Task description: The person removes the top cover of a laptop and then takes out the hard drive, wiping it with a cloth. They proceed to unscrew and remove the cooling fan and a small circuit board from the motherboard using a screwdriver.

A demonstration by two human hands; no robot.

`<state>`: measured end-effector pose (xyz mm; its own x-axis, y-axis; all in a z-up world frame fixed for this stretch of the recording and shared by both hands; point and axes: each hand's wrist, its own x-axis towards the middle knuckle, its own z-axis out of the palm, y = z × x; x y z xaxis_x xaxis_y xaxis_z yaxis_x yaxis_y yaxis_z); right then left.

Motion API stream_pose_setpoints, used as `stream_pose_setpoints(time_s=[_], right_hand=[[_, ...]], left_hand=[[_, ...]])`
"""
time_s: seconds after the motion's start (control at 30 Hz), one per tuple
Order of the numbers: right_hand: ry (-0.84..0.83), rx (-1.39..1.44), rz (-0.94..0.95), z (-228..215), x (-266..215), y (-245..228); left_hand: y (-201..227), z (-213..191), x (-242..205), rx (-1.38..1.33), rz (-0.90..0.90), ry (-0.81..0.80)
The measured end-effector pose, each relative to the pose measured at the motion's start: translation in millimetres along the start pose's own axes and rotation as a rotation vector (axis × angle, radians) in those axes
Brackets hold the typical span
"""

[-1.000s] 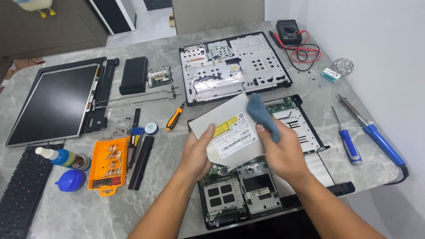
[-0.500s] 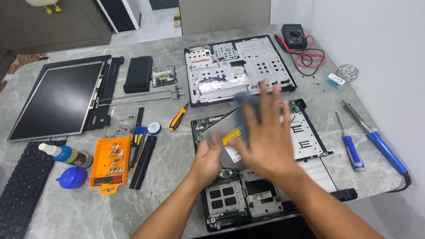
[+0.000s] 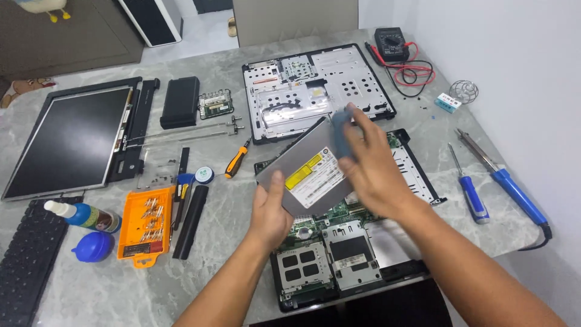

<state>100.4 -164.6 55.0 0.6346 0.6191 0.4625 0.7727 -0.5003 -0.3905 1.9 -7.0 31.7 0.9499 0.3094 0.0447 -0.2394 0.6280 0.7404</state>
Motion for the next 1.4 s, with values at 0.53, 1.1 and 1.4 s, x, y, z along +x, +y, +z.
stream_pose_setpoints(time_s=[0.53, 1.1, 1.4], right_hand=[[0.007, 0.213, 0.678, -45.0, -29.9, 2.6], [-0.562, -0.211, 0.559, -34.8, -55.2, 55.2], [-0.545, -0.199, 0.483, -33.8, -51.4, 72.6]], left_hand=[[45.5, -45.2, 36.3, -0.057, -0.003, 0.445], [132.7, -80.9, -15.1, 0.732, 0.163, 0.489], [136.5, -96.3, -70.0, 1.117, 0.095, 0.615]])
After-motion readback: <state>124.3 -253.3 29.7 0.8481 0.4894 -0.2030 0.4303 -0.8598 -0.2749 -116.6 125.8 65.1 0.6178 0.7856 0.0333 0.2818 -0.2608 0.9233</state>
